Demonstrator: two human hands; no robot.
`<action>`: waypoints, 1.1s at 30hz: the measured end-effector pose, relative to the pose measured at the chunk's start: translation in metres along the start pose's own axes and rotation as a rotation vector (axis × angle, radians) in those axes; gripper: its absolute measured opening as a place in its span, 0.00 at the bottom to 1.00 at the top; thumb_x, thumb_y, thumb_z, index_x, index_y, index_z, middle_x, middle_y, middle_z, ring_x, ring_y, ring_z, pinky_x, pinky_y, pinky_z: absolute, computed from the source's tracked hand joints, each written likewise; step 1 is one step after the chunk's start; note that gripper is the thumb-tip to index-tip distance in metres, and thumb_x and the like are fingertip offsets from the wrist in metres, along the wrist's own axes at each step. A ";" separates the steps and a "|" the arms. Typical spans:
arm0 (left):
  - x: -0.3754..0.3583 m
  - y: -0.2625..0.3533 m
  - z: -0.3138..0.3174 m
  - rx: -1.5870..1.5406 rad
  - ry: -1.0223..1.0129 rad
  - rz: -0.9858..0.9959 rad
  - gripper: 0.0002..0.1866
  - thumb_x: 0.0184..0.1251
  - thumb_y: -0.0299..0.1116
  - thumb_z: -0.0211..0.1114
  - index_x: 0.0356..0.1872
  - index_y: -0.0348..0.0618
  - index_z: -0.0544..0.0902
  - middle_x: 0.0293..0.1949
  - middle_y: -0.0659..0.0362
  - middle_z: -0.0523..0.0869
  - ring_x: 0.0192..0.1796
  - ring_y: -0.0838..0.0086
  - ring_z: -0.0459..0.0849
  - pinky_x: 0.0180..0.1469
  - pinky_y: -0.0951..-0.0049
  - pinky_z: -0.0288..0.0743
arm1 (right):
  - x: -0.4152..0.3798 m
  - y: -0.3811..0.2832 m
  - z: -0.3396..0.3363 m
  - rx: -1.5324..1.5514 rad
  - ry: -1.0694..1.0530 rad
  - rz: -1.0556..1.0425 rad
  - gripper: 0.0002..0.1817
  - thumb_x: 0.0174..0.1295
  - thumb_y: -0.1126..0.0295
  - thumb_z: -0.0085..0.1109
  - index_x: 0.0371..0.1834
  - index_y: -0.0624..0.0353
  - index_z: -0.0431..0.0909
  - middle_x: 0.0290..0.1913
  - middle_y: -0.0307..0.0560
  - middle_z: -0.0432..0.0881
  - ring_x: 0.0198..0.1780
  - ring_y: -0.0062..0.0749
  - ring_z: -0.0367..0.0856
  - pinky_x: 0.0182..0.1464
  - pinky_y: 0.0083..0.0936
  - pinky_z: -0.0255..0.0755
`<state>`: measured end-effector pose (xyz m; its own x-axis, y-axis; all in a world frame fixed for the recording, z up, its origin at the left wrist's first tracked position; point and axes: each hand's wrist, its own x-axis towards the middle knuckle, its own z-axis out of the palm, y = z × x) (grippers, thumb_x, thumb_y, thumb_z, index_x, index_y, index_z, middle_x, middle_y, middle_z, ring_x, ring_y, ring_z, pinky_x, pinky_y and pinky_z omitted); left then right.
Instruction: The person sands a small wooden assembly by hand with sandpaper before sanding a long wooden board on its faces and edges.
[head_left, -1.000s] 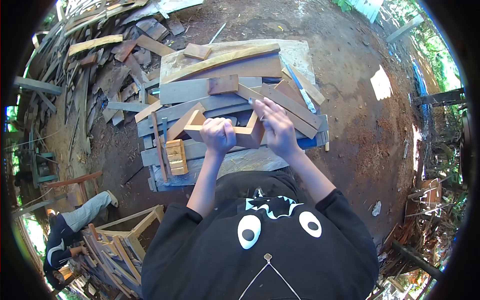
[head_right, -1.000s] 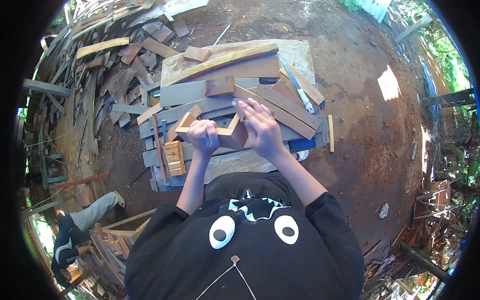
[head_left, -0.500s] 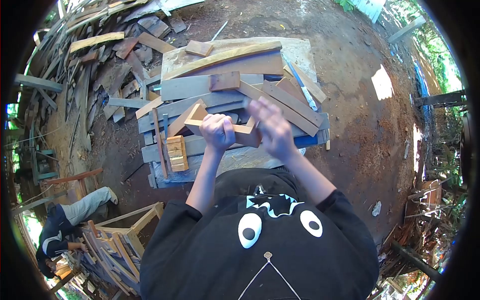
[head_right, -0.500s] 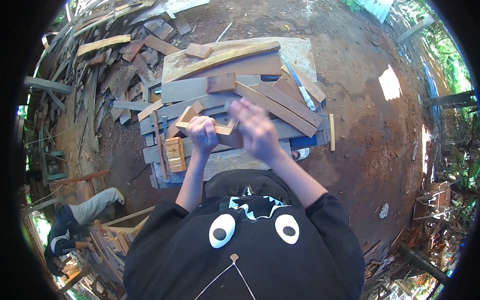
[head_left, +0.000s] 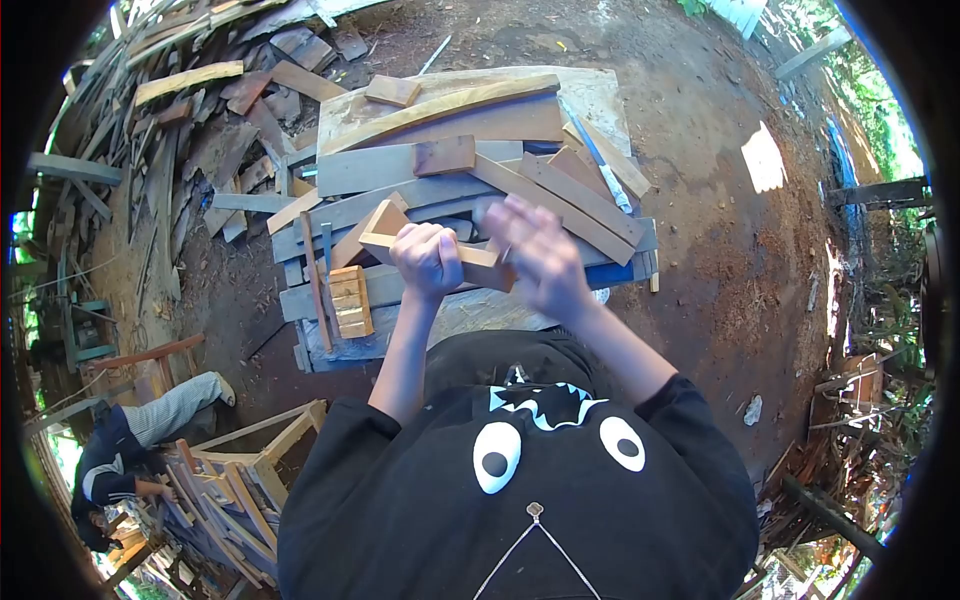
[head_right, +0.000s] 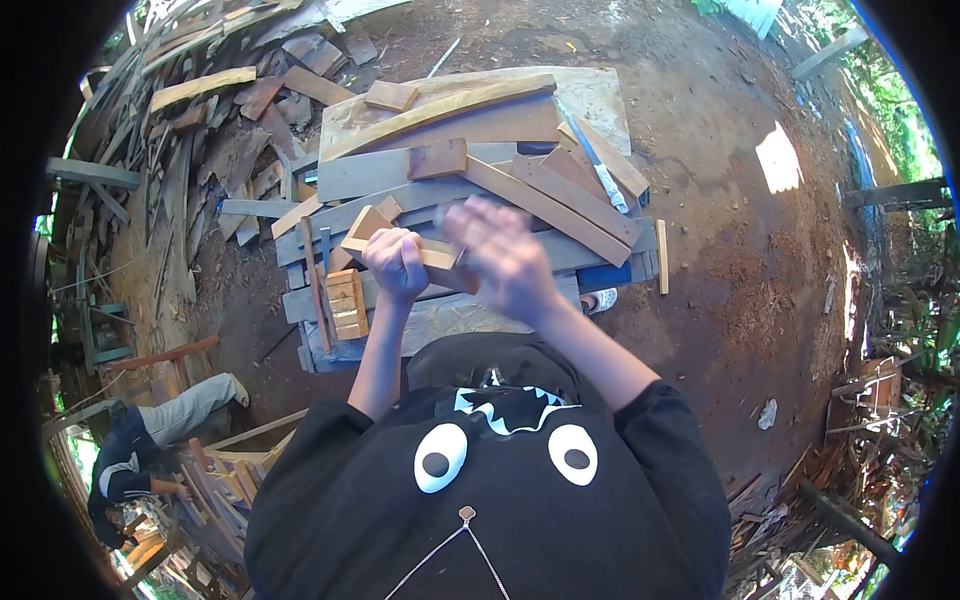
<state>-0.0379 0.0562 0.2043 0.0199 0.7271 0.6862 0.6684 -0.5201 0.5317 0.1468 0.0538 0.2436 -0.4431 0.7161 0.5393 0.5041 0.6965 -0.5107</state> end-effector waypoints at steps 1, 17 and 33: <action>-0.001 0.001 0.001 -0.024 -0.001 -0.011 0.13 0.51 0.28 0.48 0.10 0.42 0.71 0.12 0.57 0.72 0.15 0.65 0.72 0.23 0.68 0.63 | 0.003 0.011 0.003 -0.028 0.054 0.036 0.18 0.48 0.76 0.53 0.46 0.60 0.77 0.55 0.44 0.74 0.61 0.40 0.68 0.60 0.40 0.59; 0.002 -0.007 -0.004 0.001 0.047 0.001 0.13 0.52 0.30 0.47 0.09 0.41 0.68 0.11 0.57 0.69 0.15 0.65 0.70 0.23 0.68 0.61 | 0.011 0.007 0.005 0.075 0.150 0.032 0.17 0.50 0.81 0.47 0.45 0.67 0.77 0.51 0.55 0.76 0.56 0.44 0.72 0.57 0.33 0.64; 0.015 0.006 -0.026 -0.216 0.162 0.050 0.16 0.51 0.34 0.45 0.05 0.44 0.63 0.08 0.58 0.63 0.12 0.67 0.65 0.22 0.71 0.59 | -0.014 0.024 0.004 1.128 0.588 1.131 0.16 0.67 0.66 0.40 0.48 0.66 0.72 0.46 0.45 0.76 0.47 0.29 0.74 0.51 0.27 0.67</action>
<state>-0.0533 0.0522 0.2307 -0.0818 0.6265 0.7751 0.4948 -0.6496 0.5772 0.1621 0.0607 0.2215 0.1850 0.9080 -0.3759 -0.5006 -0.2421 -0.8312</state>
